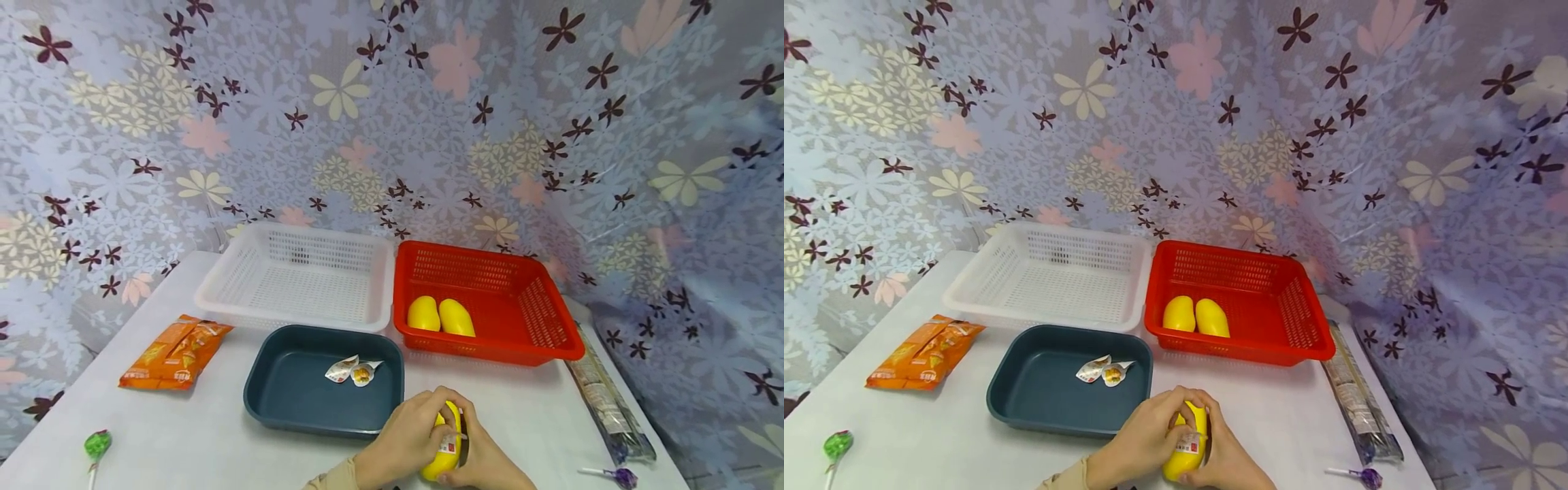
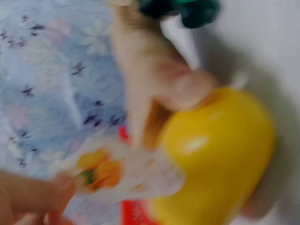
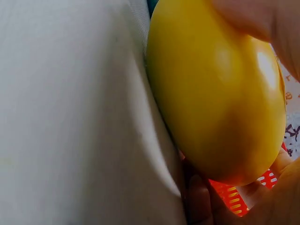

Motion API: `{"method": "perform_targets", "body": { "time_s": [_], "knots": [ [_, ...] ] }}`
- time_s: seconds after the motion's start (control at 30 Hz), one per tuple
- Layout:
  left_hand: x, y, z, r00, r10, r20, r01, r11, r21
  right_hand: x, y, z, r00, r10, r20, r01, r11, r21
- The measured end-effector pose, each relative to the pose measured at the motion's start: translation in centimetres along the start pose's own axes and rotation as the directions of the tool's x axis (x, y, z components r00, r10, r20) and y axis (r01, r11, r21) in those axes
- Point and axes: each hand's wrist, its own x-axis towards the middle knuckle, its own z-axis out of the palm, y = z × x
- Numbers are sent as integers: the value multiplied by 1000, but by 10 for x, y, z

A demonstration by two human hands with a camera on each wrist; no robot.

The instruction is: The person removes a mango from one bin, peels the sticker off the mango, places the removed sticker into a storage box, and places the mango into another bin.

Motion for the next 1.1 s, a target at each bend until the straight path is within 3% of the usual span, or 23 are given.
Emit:
{"method": "perform_targets", "body": {
  "time_s": [0.07, 0.2, 0.37, 0.6, 0.7, 0.77, 0.83, 0.9, 0.93, 1.0, 1.1],
  "knots": [
    [-1, 3, -11, 998, -29, 51, 32, 998, -56, -1, -1, 2, 1000, 10, -7, -10, 1000, -6],
    [0, 2, -27, 992, -105, 70, 113, 986, -120, 0, -4, 3, 999, -12, -40, 10, 999, -51],
    [-1, -7, -27, 986, -145, 80, 159, 962, -223, 0, -5, 1, 998, -32, -57, 25, 994, -107],
    [-5, 1, -36, 979, -152, 137, 193, 909, -370, -2, 0, 2, 996, -82, -36, 80, 995, -54],
    [-8, 5, -55, 986, -154, 66, 168, 888, -429, -1, 1, 3, 993, -116, -22, 115, 992, -47],
    [-10, 3, -75, 986, -164, -38, 135, 906, -401, -1, -1, 2, 994, -102, -25, 101, 994, -46],
    [-13, -8, -99, 967, -202, -157, 153, 948, -281, -1, -3, 2, 998, -62, -26, 61, 997, -41],
    [-18, -26, -120, 930, -287, -232, 263, 956, -127, -1, -4, 2, 1000, -19, -23, 18, 999, -27],
    [-21, -37, -129, 909, -337, -247, 335, 941, -50, -1, -5, 2, 1000, -2, -18, 2, 1000, -18],
    [-27, -59, -143, 869, -448, -209, 467, 883, 48, -1, -6, 2, 1000, 17, -11, -17, 1000, 0],
    [-34, -86, -153, 825, -555, -106, 565, 816, 123, -1, -6, 3, 999, 40, -7, -40, 999, 13]
  ]
}}
